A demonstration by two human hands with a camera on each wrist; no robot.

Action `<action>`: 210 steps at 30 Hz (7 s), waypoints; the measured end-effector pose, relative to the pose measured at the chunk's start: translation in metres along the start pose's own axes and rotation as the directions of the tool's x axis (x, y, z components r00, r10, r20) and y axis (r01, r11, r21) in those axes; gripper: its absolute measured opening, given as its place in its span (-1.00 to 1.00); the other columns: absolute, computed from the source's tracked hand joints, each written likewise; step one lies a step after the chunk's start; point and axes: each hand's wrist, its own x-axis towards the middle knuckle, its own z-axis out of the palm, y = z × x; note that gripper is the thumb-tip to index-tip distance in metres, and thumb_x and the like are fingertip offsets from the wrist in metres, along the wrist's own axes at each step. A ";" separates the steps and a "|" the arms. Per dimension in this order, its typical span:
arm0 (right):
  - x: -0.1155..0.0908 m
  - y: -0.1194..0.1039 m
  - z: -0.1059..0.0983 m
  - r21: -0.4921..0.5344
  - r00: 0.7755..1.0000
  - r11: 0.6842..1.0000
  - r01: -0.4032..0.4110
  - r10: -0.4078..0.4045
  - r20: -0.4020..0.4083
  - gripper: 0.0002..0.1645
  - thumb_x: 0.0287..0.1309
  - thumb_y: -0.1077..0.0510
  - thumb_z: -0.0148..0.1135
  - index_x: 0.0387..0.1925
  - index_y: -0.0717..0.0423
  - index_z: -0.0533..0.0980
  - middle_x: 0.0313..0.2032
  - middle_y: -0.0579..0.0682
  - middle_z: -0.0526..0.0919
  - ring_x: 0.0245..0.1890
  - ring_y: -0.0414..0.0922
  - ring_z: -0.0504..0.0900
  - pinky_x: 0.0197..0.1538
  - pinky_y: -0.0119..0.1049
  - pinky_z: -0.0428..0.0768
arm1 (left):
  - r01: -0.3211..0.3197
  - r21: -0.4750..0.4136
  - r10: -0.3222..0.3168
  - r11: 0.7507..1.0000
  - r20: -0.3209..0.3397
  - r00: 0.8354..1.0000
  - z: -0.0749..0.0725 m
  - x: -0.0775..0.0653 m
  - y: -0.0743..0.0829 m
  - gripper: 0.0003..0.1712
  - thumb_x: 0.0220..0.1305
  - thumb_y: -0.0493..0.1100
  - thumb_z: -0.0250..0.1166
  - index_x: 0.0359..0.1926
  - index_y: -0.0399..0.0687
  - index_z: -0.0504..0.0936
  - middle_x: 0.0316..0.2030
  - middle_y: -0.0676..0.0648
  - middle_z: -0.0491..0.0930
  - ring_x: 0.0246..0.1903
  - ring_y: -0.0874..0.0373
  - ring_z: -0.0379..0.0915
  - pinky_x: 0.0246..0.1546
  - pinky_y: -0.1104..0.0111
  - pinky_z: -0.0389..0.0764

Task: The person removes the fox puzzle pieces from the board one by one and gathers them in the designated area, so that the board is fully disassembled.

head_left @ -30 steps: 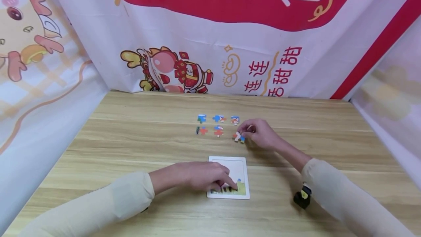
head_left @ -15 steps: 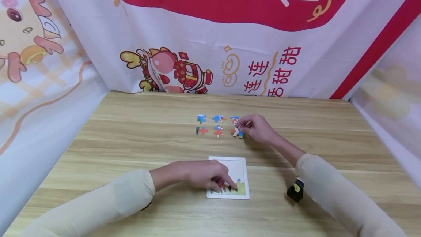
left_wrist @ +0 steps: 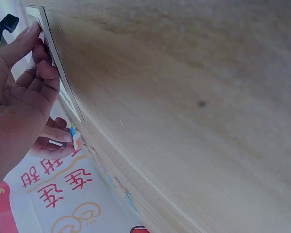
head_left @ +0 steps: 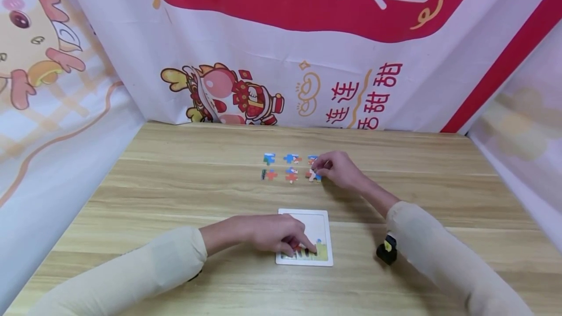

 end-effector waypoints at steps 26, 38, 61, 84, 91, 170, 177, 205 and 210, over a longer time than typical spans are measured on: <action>0.008 0.006 0.009 -0.188 0.999 0.982 0.030 -0.036 -0.028 -0.87 0.24 0.37 0.41 -0.22 0.15 0.78 -0.27 0.01 0.71 -0.30 -0.12 0.58 -0.24 -0.28 0.55 | -0.008 0.010 0.008 1.000 -0.002 1.000 0.000 0.000 0.001 -0.52 0.36 -0.35 0.36 0.28 -0.05 0.66 -0.39 0.16 0.40 -0.38 0.47 0.29 -0.27 0.62 0.43; 0.004 0.000 0.007 -0.204 0.998 0.979 0.028 -0.039 -0.048 -0.85 0.25 0.31 0.44 -0.15 0.17 0.77 -0.28 0.00 0.70 -0.35 -0.15 0.58 -0.29 -0.30 0.57 | 0.005 0.000 -0.005 1.000 -0.006 1.000 0.000 -0.001 0.001 -0.52 0.36 -0.34 0.36 0.29 -0.06 0.65 -0.39 0.17 0.41 -0.38 0.47 0.29 -0.27 0.61 0.43; -0.070 -0.016 0.006 -0.074 0.976 0.980 0.186 -0.176 0.125 -0.88 0.22 0.27 0.47 -0.18 0.10 0.75 -0.30 -0.14 0.71 -0.35 -0.27 0.58 -0.29 -0.37 0.63 | 0.140 -0.047 -0.147 0.989 -0.253 0.956 0.007 -0.012 -0.003 -0.88 0.25 -0.20 0.51 -0.27 -0.05 0.70 -0.40 0.10 0.48 -0.40 0.34 0.34 -0.33 0.54 0.44; -0.119 -0.032 0.029 -0.034 0.831 0.876 0.481 -0.443 0.338 -0.71 0.20 0.21 0.50 -0.03 -0.07 0.77 -0.13 -0.24 0.60 -0.15 -0.36 0.49 -0.11 -0.48 0.56 | 0.177 -0.080 -0.191 0.981 -0.241 0.952 0.005 -0.009 -0.005 -0.78 0.17 -0.18 0.58 -0.42 -0.02 0.65 -0.47 0.09 0.48 -0.45 0.36 0.32 -0.39 0.53 0.43; -0.120 -0.032 0.030 -0.038 0.815 0.868 0.495 -0.448 0.367 -0.68 0.21 0.21 0.49 -0.01 -0.13 0.76 -0.10 -0.23 0.57 -0.15 -0.36 0.46 -0.08 -0.49 0.55 | 0.186 -0.048 -0.192 0.981 -0.238 0.952 0.005 -0.009 -0.002 -0.78 0.18 -0.17 0.58 -0.41 -0.02 0.65 -0.47 0.09 0.48 -0.44 0.36 0.30 -0.39 0.54 0.43; -0.121 -0.027 0.036 0.031 0.841 0.893 0.448 -0.433 0.325 -0.68 0.17 0.21 0.51 -0.02 -0.10 0.78 -0.16 -0.26 0.51 -0.17 -0.32 0.38 -0.13 -0.47 0.49 | 0.097 -0.306 -0.217 0.947 -0.388 0.896 -0.026 -0.033 -0.032 -1.00 0.33 -0.31 0.40 -0.25 -0.16 0.73 -0.36 0.11 0.66 -0.31 0.23 0.52 -0.20 0.37 0.60; -0.121 -0.028 0.036 0.021 0.846 0.899 0.438 -0.419 0.329 -0.68 0.18 0.22 0.51 -0.02 -0.10 0.78 -0.16 -0.27 0.50 -0.16 -0.31 0.37 -0.12 -0.47 0.48 | 0.173 -0.312 -0.305 0.934 -0.448 0.840 -0.036 -0.044 -0.052 -0.97 0.34 -0.30 0.40 -0.22 -0.13 0.74 -0.32 0.07 0.66 -0.27 0.16 0.52 -0.19 0.33 0.59; -0.122 -0.026 0.036 0.017 0.847 0.898 0.439 -0.420 0.325 -0.67 0.17 0.23 0.52 -0.03 -0.12 0.78 -0.17 -0.28 0.48 -0.17 -0.31 0.37 -0.12 -0.48 0.48 | 0.354 -0.275 -0.447 0.894 -0.488 0.750 -0.052 -0.034 -0.083 -0.95 0.27 -0.33 0.45 -0.31 -0.14 0.74 -0.39 -0.01 0.63 -0.35 0.14 0.49 -0.29 0.37 0.56; -0.122 -0.026 0.035 0.014 0.847 0.898 0.440 -0.420 0.326 -0.67 0.18 0.23 0.51 -0.03 -0.12 0.78 -0.17 -0.28 0.48 -0.17 -0.31 0.37 -0.12 -0.48 0.47 | 0.360 -0.281 -0.455 0.890 -0.478 0.752 -0.052 -0.034 -0.082 -0.89 0.19 -0.37 0.46 -0.29 -0.12 0.73 -0.36 -0.01 0.64 -0.34 0.14 0.51 -0.28 0.37 0.58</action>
